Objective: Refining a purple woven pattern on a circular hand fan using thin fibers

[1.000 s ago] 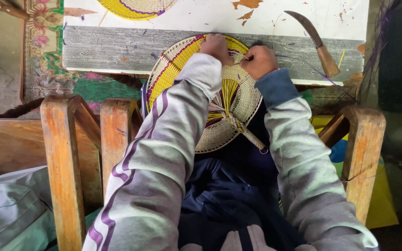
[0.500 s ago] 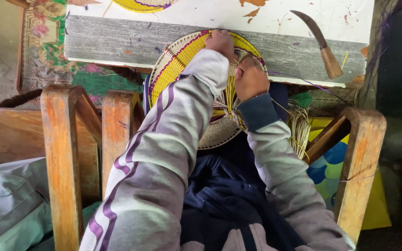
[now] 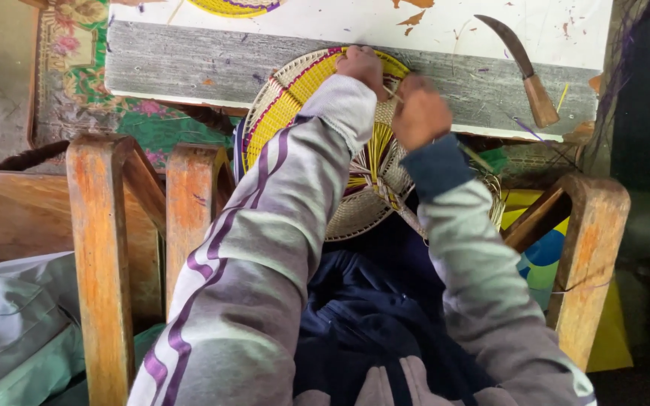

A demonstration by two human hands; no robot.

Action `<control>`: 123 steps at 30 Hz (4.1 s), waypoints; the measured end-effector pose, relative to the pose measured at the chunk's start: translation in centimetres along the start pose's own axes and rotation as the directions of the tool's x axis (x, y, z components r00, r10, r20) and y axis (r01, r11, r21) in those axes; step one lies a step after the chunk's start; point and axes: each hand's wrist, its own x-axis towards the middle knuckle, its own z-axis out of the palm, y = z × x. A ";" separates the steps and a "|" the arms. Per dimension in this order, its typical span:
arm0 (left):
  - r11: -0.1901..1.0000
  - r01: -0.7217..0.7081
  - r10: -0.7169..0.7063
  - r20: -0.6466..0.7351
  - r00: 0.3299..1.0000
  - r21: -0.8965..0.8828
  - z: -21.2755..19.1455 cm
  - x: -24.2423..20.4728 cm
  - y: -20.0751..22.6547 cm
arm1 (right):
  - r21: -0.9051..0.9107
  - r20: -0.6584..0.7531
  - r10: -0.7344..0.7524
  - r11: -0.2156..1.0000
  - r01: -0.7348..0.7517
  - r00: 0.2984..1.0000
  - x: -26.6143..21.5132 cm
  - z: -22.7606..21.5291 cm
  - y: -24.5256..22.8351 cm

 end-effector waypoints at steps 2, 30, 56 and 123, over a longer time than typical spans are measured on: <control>0.998 -0.010 0.013 -0.056 0.998 0.061 2.1 2.7 -0.8 | 0.016 -0.026 -0.082 0.996 0.082 0.996 4.0 2.7 3.1; -0.248 -0.372 0.320 -0.438 0.840 -0.894 6.0 -31.9 -3.8 | 0.956 0.066 -0.237 0.292 0.006 0.969 -20.6 -13.2 -2.8; -0.350 -0.543 -0.112 -0.541 0.834 -0.764 -6.0 -37.2 -5.5 | 0.786 -0.393 -0.647 0.133 0.604 0.653 -24.7 -21.8 -9.2; 0.148 -0.798 0.266 -0.754 0.601 -0.584 -4.6 -43.1 -1.2 | 0.766 -0.337 -0.168 0.523 0.373 0.926 -25.1 -15.5 -11.4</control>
